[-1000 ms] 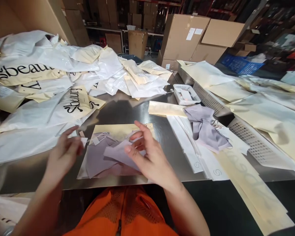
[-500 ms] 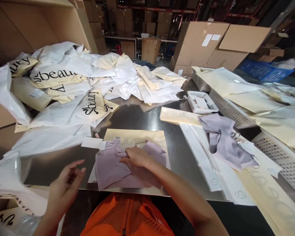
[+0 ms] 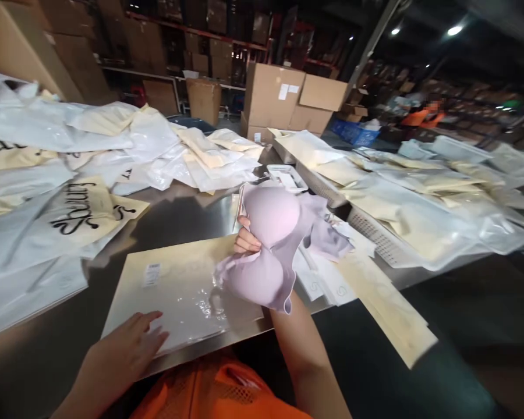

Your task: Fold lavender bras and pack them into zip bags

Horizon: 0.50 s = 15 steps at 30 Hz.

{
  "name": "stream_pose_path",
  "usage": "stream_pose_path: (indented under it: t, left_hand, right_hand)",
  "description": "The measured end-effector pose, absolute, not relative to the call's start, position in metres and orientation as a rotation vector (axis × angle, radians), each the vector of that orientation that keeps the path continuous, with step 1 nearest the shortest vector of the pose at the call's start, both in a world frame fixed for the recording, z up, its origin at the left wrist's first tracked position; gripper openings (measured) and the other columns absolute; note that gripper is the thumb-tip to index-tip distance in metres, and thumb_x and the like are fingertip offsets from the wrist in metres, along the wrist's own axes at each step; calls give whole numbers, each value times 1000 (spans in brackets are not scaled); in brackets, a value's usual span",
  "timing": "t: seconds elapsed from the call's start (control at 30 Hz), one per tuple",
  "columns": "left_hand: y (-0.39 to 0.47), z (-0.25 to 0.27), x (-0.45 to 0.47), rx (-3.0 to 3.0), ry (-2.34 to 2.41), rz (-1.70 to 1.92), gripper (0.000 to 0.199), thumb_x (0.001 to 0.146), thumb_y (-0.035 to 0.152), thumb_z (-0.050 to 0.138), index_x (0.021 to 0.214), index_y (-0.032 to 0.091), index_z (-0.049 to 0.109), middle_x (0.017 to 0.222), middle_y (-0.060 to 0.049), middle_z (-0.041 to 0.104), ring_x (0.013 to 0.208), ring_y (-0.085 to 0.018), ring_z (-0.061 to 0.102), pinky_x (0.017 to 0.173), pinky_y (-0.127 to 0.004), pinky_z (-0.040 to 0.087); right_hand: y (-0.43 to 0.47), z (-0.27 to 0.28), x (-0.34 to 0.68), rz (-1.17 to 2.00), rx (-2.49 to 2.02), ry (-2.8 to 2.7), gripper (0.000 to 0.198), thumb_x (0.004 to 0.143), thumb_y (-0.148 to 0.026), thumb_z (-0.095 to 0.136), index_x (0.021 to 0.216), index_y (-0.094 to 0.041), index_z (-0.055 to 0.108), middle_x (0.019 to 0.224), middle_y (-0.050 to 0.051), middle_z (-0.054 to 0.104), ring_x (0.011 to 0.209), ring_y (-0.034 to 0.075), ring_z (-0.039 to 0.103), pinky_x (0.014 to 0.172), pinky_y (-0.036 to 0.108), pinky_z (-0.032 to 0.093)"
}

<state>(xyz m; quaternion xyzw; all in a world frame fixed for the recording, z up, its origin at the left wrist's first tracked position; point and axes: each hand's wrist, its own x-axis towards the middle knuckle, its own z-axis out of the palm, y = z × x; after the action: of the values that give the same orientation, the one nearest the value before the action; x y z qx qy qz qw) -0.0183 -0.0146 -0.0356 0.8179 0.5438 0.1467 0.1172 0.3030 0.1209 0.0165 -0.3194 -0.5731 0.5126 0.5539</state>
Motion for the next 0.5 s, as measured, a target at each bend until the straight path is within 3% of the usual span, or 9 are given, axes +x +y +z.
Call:
stream_pose_path:
  t: [0.07,0.13,0.23,0.33,0.4,0.5]
  left_hand:
    - [-12,-44,-3,2597,1469,179,45,86,47,60,121,19,65,110,-10,68,93,-27,64,72,-36,54]
    - [-12,-53,5,2717,1361,-18,47,86,38,64,127,17,63,116,-13,66,102,-31,61,77,-42,54]
    - [-12,-66,5,2824,1218,-189,41,93,13,44,130,17,61,115,-14,67,101,-28,62,76,-39,54]
    - [-6,-68,3,2816,1101,-313,61,84,-7,28,129,18,61,118,-14,66,99,-25,65,76,-36,52]
    - [2,-60,5,2708,1106,-385,52,86,-4,28,113,17,67,111,-12,68,95,-25,66,75,-37,50]
    - [17,-46,10,2532,1189,-359,33,97,22,33,86,18,64,88,-7,67,82,-26,66,68,-37,45]
  right_hand:
    - [127,10,310,1347,-529,-1147,36,97,-54,30,73,-27,32,35,-19,-1,26,8,-9,27,21,12]
    - [131,2,317,1545,-283,-943,33,92,-51,44,74,-26,32,34,-20,4,25,7,-6,29,21,14]
    - [130,-5,327,1767,-116,-769,25,90,-42,50,77,-26,35,34,-18,16,24,7,7,33,21,23]
    - [125,-6,334,1829,44,-684,17,91,-35,49,81,-26,39,37,-17,24,24,8,18,35,21,29]
    - [122,-3,337,1816,176,-663,12,91,-32,49,83,-26,42,37,-17,27,24,8,21,34,20,29]
    - [118,6,342,1837,167,-631,12,90,-32,50,82,-26,44,36,-17,26,23,8,20,32,19,29]
